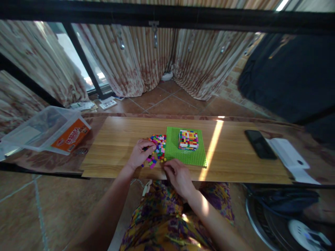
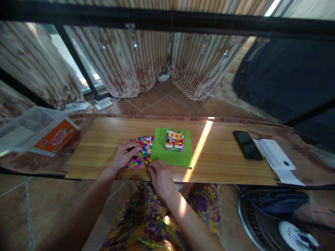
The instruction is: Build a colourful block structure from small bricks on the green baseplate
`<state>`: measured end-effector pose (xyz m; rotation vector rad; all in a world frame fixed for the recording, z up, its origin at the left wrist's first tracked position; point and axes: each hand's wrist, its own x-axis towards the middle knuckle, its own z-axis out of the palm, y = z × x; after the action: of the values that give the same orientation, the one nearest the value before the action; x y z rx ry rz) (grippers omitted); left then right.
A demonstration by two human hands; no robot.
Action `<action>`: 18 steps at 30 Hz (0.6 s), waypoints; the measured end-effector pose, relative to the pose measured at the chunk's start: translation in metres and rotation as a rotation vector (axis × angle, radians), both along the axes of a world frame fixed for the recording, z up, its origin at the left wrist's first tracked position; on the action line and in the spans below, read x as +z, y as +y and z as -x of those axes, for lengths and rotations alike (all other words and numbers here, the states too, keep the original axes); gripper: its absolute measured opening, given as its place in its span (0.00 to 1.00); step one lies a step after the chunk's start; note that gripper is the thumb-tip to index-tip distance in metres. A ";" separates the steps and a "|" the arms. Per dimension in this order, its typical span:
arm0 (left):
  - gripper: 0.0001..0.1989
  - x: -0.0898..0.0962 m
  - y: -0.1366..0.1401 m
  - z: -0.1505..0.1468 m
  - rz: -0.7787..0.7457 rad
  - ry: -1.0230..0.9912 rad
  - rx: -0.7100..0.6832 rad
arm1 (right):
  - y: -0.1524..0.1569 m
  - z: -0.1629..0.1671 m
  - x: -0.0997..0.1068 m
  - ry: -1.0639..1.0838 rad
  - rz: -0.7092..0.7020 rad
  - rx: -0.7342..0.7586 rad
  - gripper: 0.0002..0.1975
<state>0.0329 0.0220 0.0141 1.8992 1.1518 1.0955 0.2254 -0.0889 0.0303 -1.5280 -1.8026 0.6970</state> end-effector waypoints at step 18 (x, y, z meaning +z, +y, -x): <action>0.10 0.001 0.002 0.001 -0.003 0.014 -0.014 | 0.041 -0.088 0.005 -0.097 -0.216 -0.591 0.16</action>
<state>0.0318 0.0241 0.0153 1.9166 1.1436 1.0787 0.3139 -0.0483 0.0354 -1.8363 -1.3257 0.1399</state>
